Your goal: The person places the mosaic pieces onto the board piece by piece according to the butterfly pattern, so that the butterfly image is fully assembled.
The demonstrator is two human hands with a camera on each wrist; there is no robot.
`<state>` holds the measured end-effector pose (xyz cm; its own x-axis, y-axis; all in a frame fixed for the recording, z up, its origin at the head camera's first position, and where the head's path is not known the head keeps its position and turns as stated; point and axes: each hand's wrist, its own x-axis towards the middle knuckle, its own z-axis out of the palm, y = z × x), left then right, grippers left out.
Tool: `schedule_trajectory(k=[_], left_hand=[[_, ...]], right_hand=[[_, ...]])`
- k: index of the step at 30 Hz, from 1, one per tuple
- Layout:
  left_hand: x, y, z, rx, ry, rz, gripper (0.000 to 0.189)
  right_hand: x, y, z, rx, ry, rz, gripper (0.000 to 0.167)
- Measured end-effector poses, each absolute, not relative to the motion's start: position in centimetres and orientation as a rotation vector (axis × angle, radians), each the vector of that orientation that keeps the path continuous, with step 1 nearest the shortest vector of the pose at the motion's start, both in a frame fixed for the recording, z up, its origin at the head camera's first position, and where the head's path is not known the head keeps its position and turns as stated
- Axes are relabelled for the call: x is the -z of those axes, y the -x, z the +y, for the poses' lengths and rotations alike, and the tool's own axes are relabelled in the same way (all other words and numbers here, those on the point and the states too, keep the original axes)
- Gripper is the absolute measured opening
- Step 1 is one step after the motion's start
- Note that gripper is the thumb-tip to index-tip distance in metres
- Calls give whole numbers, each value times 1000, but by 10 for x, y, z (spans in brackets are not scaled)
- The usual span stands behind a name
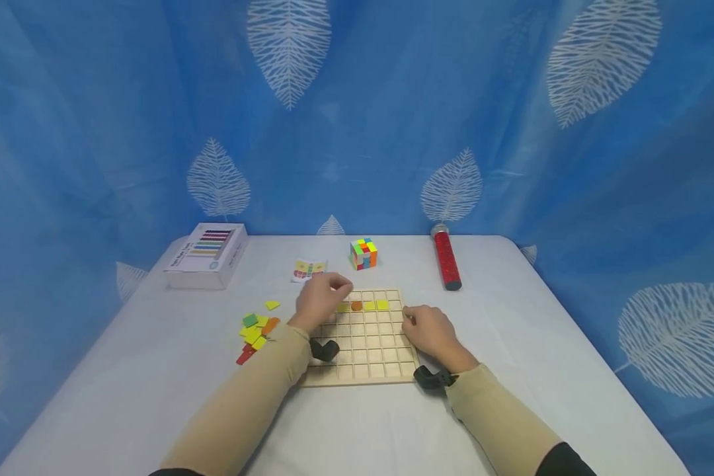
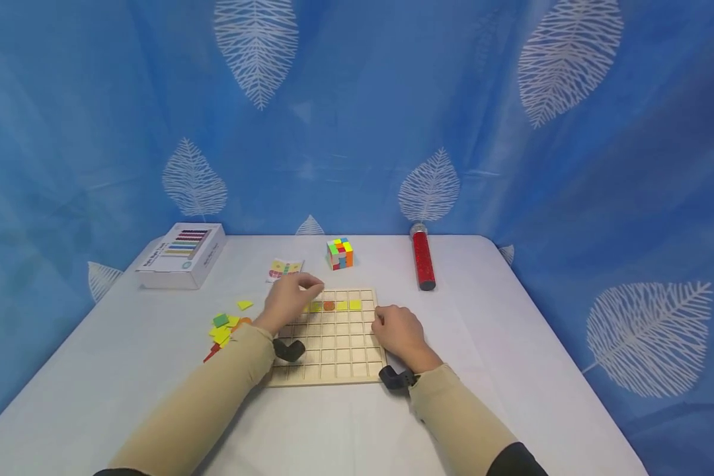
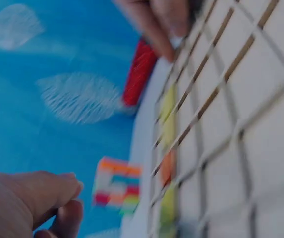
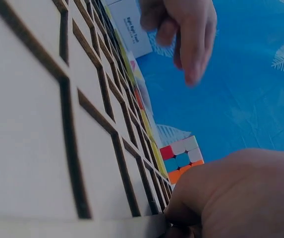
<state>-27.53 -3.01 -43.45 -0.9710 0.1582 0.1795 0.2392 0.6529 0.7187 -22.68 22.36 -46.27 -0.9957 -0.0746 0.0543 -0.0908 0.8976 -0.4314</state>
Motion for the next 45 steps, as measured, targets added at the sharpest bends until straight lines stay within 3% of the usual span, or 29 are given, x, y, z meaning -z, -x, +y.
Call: schedule_trajectory(k=[7,9,12,16,19,26,45], left_hand=[[432,274,-121,1210,-145,-2754,31],[437,274,-139,1203,-230,-2767,32],[446,271,-154,1176,-285,-2792,34],[456,269,-160,1104,-271,-2855,37],[460,268,-159,1033,-278,-2909,41],[462,269,-158,979,-308,-2977,49],[452,265,-152,929,-227,-2983,31]], right_hand=[[460,227,223,-673,-148,-3027,26],[461,227,224,-671,-156,-3025,18],[462,226,225,-679,-163,-3018,20],[463,225,226,-678,-156,-3020,41],[463,224,227,-668,-151,-3029,44],[461,224,225,-671,-158,-3022,43],[458,224,221,-662,-140,-3035,43]])
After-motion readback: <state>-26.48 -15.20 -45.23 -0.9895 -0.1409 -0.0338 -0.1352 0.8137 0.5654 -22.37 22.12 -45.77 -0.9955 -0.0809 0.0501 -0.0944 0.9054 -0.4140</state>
